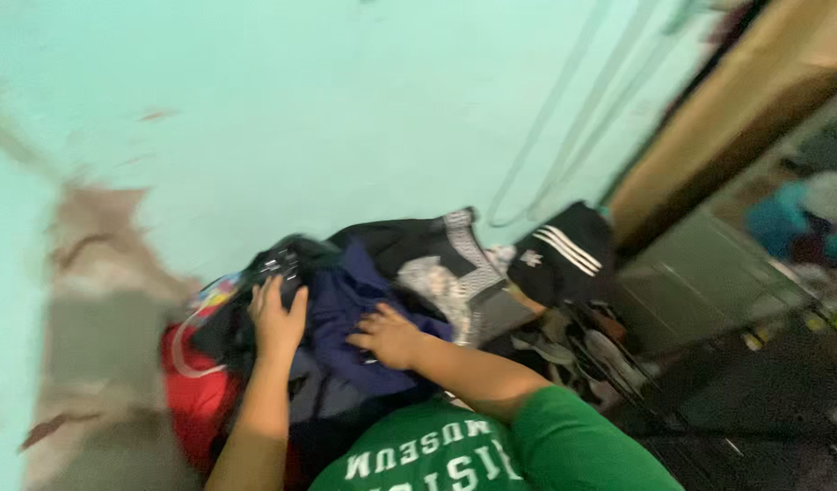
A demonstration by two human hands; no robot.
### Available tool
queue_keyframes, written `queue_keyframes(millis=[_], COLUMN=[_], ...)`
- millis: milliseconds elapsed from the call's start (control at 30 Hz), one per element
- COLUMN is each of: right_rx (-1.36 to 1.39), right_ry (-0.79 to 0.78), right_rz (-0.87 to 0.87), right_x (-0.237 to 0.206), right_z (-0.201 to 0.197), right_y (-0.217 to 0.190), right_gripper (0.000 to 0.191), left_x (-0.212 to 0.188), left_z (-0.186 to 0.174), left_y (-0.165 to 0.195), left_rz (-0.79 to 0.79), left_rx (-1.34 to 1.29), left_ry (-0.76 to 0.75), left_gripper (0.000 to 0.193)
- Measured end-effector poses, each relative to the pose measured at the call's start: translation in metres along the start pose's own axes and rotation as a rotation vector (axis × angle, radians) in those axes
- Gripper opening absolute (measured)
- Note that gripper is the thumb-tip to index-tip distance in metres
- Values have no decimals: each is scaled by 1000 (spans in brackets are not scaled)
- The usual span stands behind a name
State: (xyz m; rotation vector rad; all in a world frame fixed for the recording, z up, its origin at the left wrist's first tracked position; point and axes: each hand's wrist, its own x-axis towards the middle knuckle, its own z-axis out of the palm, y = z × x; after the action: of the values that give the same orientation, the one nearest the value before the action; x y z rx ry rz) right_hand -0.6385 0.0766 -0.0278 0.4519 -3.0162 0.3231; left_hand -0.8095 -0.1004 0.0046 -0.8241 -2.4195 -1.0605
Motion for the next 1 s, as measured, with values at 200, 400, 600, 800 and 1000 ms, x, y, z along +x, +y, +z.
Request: queue_keyframes(millis=[200,400,600,800,1000], right_rx=[408,452,463,454,504], right_ry=[166,260,243,282,348], right_rz=[110,189,188,226,334], right_x=[-5,-51,-100,-156,-236], right_z=[-51,-98,-109,-114,-102], right_y=[5,-3,-39,-93,-144], right_gripper=[54,52,56,53,61], left_x=[-43,-91,-137,-174,-218], left_z=[13,14,-9,-36,-48], left_y=[46,88,129,167,207], left_rz=[4,36,104,222,337], left_rx=[-105,-150,-99,-147,-276], left_ry=[-142,-98,-119,-149,-201], left_gripper=[56,52,50,45,44])
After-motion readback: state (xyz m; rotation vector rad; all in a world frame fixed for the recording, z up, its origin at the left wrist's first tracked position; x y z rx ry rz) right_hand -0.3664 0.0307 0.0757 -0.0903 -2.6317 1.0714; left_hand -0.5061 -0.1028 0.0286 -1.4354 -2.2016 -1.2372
